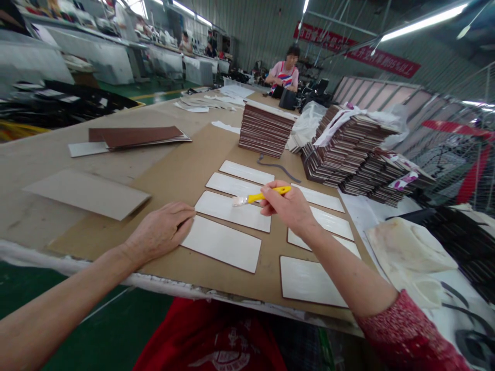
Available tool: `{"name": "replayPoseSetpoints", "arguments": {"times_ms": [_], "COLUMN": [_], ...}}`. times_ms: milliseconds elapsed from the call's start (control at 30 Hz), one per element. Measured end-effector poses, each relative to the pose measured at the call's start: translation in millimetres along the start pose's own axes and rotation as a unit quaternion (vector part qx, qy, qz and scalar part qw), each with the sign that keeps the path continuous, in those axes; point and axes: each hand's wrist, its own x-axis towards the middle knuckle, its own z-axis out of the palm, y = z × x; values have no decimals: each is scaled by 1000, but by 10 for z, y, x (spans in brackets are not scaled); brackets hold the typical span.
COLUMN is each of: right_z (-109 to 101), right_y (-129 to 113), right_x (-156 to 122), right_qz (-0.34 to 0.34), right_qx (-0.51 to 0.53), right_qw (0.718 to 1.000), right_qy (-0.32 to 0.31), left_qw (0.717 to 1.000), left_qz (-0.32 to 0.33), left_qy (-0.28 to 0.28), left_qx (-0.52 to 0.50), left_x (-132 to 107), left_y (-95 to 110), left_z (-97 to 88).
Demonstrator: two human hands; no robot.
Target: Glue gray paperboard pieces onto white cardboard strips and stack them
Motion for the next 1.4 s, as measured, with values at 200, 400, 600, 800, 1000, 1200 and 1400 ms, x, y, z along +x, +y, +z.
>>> {"name": "replayPoseSetpoints", "arguments": {"times_ms": [200, 400, 600, 800, 1000, 1200, 1400], "right_z": [598, 353, 267, 111, -284, -521, -465], "right_y": [53, 10, -33, 98, 125, 126, 12], "right_x": [270, 232, 206, 137, -105, -216, -263], "right_qz": [4, 7, 11, 44, 77, 61, 16], "right_qx": [-6, -138, -105, -124, -170, -175, -261], "right_qw": [999, 987, 993, 990, 982, 983, 965], "right_qy": [-54, -76, -45, -45, -10, 12, 22], "left_qw": [1000, 1000, 1000, 1000, 1000, 1000, 1000], "left_qz": [1, -6, -8, 2, -4, 0, 2], "left_qy": [-3, -4, -2, -2, -2, -1, -3], "left_qx": [-7, -13, -15, -9, -10, -1, -1], "left_x": [-4, 2, -1, -19, -22, -16, -8], "left_y": [5, 4, -25, -35, -43, -36, -17], "left_z": [-6, -4, 25, 30, 33, 27, 12]}}
